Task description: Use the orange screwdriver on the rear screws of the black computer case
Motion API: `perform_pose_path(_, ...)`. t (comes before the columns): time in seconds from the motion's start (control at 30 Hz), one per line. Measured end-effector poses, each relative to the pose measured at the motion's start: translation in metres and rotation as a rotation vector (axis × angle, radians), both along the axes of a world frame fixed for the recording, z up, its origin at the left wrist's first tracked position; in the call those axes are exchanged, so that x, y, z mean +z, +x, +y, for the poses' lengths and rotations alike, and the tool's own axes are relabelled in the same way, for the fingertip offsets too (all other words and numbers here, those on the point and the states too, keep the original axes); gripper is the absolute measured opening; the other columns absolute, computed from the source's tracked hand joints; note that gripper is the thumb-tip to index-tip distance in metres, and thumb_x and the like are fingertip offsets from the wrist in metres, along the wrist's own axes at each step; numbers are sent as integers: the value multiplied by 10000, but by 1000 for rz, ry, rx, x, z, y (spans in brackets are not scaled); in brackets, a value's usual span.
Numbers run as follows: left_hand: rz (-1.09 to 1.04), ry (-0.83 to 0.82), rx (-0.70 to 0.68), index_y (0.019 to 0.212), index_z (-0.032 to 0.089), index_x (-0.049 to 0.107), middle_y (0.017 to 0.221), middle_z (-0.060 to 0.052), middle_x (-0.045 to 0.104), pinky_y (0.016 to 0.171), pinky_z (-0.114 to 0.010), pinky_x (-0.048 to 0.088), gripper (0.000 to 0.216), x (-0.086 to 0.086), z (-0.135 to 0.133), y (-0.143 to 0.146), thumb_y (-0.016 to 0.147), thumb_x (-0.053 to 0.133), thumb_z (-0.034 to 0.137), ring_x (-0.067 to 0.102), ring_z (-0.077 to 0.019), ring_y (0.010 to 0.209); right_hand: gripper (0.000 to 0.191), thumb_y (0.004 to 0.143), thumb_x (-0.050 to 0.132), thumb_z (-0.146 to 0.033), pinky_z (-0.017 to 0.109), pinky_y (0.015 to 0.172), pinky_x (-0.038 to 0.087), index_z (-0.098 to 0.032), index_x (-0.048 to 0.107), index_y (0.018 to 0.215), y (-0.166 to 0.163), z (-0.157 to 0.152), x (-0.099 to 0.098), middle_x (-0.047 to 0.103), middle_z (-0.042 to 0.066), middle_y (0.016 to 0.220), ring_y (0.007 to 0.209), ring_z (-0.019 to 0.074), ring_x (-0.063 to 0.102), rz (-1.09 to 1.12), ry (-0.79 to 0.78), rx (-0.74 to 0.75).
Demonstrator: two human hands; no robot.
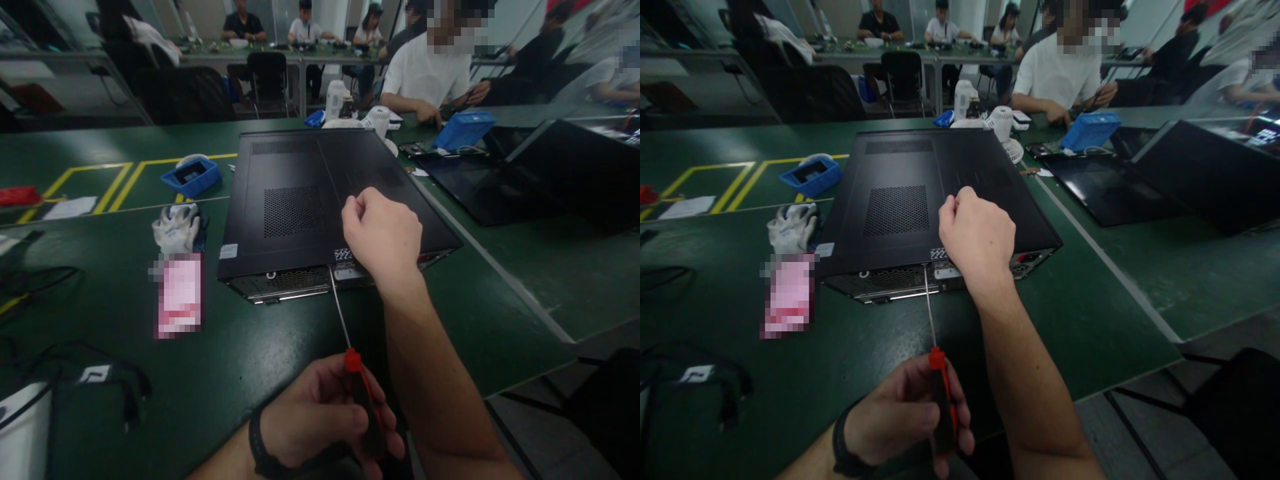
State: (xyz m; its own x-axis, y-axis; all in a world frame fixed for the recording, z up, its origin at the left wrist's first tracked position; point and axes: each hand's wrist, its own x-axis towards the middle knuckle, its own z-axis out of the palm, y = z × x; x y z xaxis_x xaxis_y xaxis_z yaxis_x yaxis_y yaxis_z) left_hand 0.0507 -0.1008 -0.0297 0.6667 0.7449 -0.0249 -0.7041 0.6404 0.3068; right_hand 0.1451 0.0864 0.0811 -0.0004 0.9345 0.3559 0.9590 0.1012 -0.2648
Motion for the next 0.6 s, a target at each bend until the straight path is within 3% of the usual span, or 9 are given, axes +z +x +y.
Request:
perform_pose_path(0.13, -17, 21, 17, 1039, 144, 674, 927, -55, 792, 566, -185, 635, 325, -8, -3, 1, 793, 887, 150, 814, -196, 823, 369, 999, 440, -432, 366, 751, 467, -201, 727, 985, 0, 1, -1, 761, 129, 874, 785, 262, 699, -9, 4, -3)
perform_pose_path(0.3, -27, 48, 45, 1074, 162, 619, 1016, -78, 804, 648, -255, 670, 325, -9, -4, 2, 852, 854, 196, 817, -232, 921, 369, 1000, 436, -432, 374, 752, 470, -205, 727, 977, 0, 1, -1, 761, 128, 876, 788, 273, 704, -10, 20, -1)
perform_pose_path(0.47, -3, -13, 21, 1238, 135, 677, 1044, -104, 798, 724, -300, 687, 377, 2, -3, -1, 907, 803, 265, 810, -247, 962, 370, 999, 443, -426, 368, 765, 472, -197, 733, 991, -1, 0, -1, 763, 133, 890, 817, 267, 699, -2, 16, 0)
perform_pose_path(0.6, 19, 6, 27, 1157, 133, 703, 1046, -91, 787, 738, -298, 688, 272, 6, -2, -2, 911, 786, 212, 805, -240, 993, 378, 997, 439, -425, 368, 759, 473, -194, 738, 988, 0, 0, -1, 767, 136, 891, 811, 264, 694, -9, 26, 2)
